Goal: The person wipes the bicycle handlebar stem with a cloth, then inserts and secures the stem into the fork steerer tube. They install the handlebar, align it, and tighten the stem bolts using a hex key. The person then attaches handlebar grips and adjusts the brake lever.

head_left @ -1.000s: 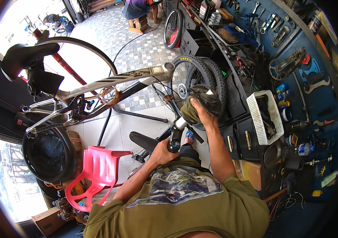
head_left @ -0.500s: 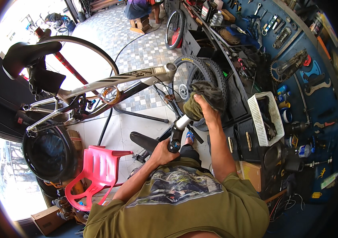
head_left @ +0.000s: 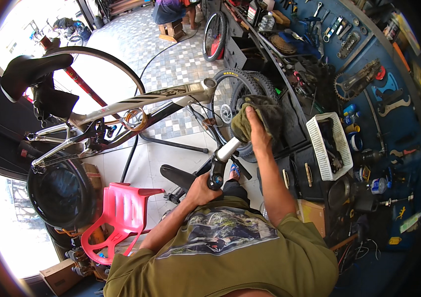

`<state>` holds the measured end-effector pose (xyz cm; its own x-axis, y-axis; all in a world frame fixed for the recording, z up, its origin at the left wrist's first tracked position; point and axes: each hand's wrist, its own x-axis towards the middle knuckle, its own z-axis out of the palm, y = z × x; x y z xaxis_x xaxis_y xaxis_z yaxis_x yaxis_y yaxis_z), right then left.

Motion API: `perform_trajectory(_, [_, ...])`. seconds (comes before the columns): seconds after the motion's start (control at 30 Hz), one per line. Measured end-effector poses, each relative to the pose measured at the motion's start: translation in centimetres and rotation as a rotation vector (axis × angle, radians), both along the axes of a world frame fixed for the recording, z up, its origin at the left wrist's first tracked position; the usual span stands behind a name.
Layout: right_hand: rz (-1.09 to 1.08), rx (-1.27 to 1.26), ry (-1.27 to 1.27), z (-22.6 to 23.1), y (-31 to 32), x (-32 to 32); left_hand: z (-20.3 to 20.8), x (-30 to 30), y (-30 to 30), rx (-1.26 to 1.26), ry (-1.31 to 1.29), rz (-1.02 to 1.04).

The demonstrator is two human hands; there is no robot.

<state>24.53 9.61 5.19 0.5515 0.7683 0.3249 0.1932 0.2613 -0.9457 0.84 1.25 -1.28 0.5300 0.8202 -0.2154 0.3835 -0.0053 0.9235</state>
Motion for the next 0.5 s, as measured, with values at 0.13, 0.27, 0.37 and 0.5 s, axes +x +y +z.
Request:
perform_trajectory(0.13, [0.102, -0.149, 0.048, -4.2, -1.3, -3.8, 0.0, 0.3, 0.7, 0.024, 0.029, 0.031])
perform_trajectory(0.27, [0.185, -0.211, -0.262, -7.1, -2.4, -6.8, 0.1, 0.4, 1.7, -0.032, 0.08, 0.066])
perform_trajectory(0.37, [0.21, -0.153, -0.366, -7.3, -2.3, -6.5, 0.1, 0.5, 1.6, -0.021, 0.102, 0.071])
perform_trajectory(0.5, [0.167, -0.126, -0.405, -5.5, -1.4, -5.3, 0.4, 0.7, 1.8, -0.02, 0.101, 0.095])
